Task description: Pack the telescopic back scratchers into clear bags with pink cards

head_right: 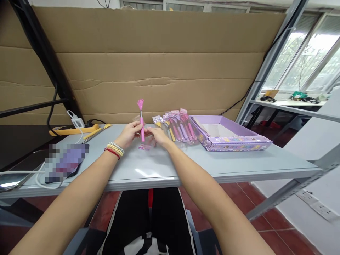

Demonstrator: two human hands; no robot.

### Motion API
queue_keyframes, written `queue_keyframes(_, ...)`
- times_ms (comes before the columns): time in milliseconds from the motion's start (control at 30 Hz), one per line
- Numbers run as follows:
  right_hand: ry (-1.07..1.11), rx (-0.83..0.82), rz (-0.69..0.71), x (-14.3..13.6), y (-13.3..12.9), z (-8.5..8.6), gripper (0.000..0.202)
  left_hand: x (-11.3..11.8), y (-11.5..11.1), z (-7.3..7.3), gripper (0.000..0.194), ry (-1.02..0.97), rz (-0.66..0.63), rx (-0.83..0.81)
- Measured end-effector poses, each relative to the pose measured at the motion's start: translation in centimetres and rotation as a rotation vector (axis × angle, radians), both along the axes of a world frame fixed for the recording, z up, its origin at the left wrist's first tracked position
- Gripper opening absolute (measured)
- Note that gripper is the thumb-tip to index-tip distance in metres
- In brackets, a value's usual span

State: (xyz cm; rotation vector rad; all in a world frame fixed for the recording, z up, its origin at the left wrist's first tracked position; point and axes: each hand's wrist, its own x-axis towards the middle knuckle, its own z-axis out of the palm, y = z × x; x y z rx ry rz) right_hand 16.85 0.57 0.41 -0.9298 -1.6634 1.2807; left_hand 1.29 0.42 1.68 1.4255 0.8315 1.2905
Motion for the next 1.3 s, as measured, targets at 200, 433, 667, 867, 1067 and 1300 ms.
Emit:
queue_keyframes(200,0.126,0.046,-0.09,0.0,-0.2,0.0,0.054,0.6,-0.9,0.3,0.033,0.119,-0.095,0.105)
queue_keyframes(433,0.239,0.16,-0.184,0.0,0.4,0.0,0.051,0.8,-1.3,0.4,0.032,0.298,-0.089,0.164)
queue_keyframes(667,0.425,0.163,-0.314,1.1,1.5,0.2,0.041,0.3,-0.2,0.2,0.033,0.239,0.319,-0.026)
queue_keyframes(867,0.428,0.117,-0.156,1.3,0.8,0.5,0.037,1.1,-1.0,0.4,0.036,0.343,-0.05,-0.196)
queue_keyframes(1067,0.367,-0.022,-0.145,1.1,0.4,0.7,0.04,0.8,-0.2,-0.1,0.03,0.256,0.107,-0.189)
queue_keyframes(1300,0.044,0.183,-0.281,2.8,0.5,0.8,0.045,-0.9,0.9,0.4,0.025,-0.142,0.422,-0.178)
